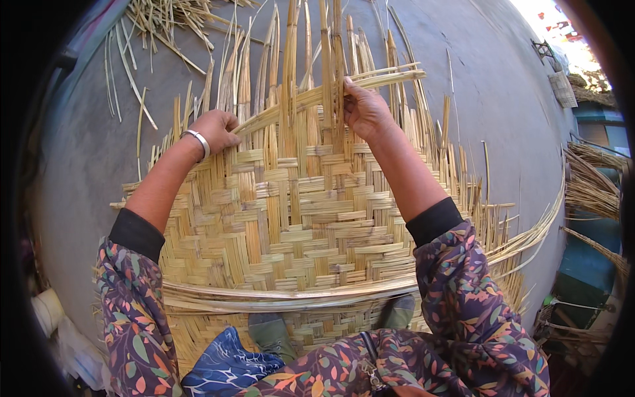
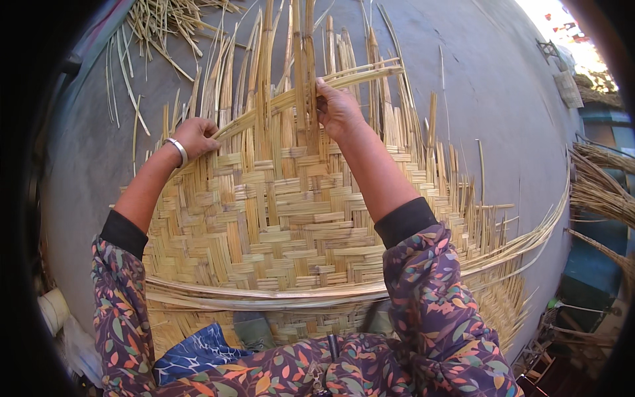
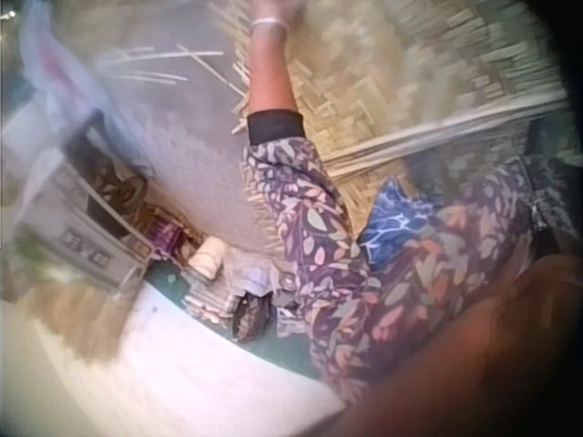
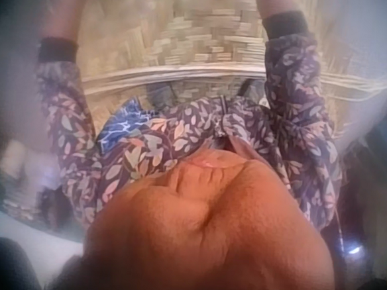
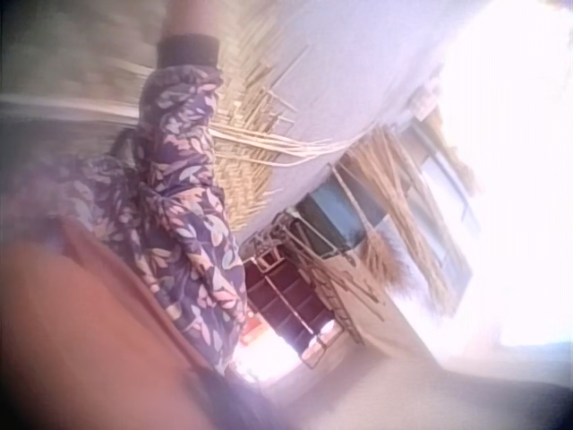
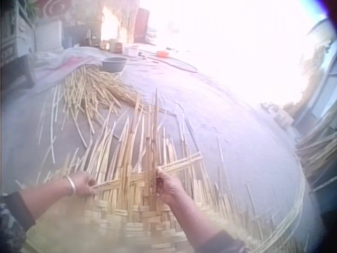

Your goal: The person weaves a basket by hand, interlacing thin bamboo strips over and under vertical strands to form a tight pattern. They adjust the position of the basket and pull strips taut to maintain tension as the weave progresses.

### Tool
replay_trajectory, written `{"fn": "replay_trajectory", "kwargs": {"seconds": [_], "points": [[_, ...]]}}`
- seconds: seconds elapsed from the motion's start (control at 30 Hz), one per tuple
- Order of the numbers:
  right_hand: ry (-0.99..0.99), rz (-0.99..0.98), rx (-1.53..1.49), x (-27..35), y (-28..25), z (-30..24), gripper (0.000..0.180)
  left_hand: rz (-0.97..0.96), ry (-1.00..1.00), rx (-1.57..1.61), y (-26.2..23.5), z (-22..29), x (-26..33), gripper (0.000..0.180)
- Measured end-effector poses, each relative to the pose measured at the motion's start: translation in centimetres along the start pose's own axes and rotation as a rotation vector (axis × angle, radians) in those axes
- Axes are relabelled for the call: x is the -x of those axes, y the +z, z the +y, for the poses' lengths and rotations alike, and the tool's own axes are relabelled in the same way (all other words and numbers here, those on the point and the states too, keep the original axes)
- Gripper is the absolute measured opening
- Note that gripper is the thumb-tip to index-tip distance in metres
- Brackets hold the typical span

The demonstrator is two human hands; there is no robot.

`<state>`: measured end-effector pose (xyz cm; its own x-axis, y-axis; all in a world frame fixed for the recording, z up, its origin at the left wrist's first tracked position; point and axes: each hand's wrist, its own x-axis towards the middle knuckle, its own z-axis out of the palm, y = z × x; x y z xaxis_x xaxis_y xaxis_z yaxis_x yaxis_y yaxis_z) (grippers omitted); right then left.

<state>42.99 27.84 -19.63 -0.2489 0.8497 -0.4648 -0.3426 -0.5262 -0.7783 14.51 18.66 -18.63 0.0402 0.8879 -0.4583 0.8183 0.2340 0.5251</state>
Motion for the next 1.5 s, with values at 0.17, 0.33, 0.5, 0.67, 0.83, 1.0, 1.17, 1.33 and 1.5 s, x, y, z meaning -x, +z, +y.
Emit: {"fn": "replay_trajectory", "kwargs": {"seconds": [0.17,0.33,0.5,0.67,0.83,1.0,1.17,1.33,1.5], "points": [[-0.039,0.086,0.011,0.5,0.4,0.3,0.017,0.075,0.092,-0.122,0.0,-1.2,0.3,0.015],[-0.064,0.184,-0.03,0.8,0.4,0.7,0.016,0.1,0.112,0.205,-1.6,-1.7,-0.4,0.009],[-0.121,0.307,-0.204,3.0,-0.3,0.1,0.016,0.12,0.136,0.155,-3.7,2.0,-1.4,0.007],[-0.142,0.358,-0.254,5.9,-2.9,0.1,0.015,-0.033,0.149,0.299,-2.9,3.7,-2.6,0.007],[-0.108,0.43,-0.262,7.4,-5.5,1.0,0.016,-0.188,0.124,0.231,-1.0,4.3,-4.2,0.007],[-0.038,0.493,-0.22,7.3,-5.4,2.1,0.015,-0.116,0.131,0.082,1.5,3.0,-4.4,0.014],[-0.022,0.493,-0.171,6.4,-6.0,2.3,0.016,0.15,0.242,-0.353,2.0,4.3,-2.8,0.014],[0.003,0.486,-0.134,6.1,-6.3,2.6,0.018,0.223,0.385,-0.563,2.2,3.2,-2.7,0.007],[0.018,0.485,-0.124,6.2,-6.3,2.5,0.018,0.312,0.532,-0.796,2.3,3.8,-2.1,0.004]]}}
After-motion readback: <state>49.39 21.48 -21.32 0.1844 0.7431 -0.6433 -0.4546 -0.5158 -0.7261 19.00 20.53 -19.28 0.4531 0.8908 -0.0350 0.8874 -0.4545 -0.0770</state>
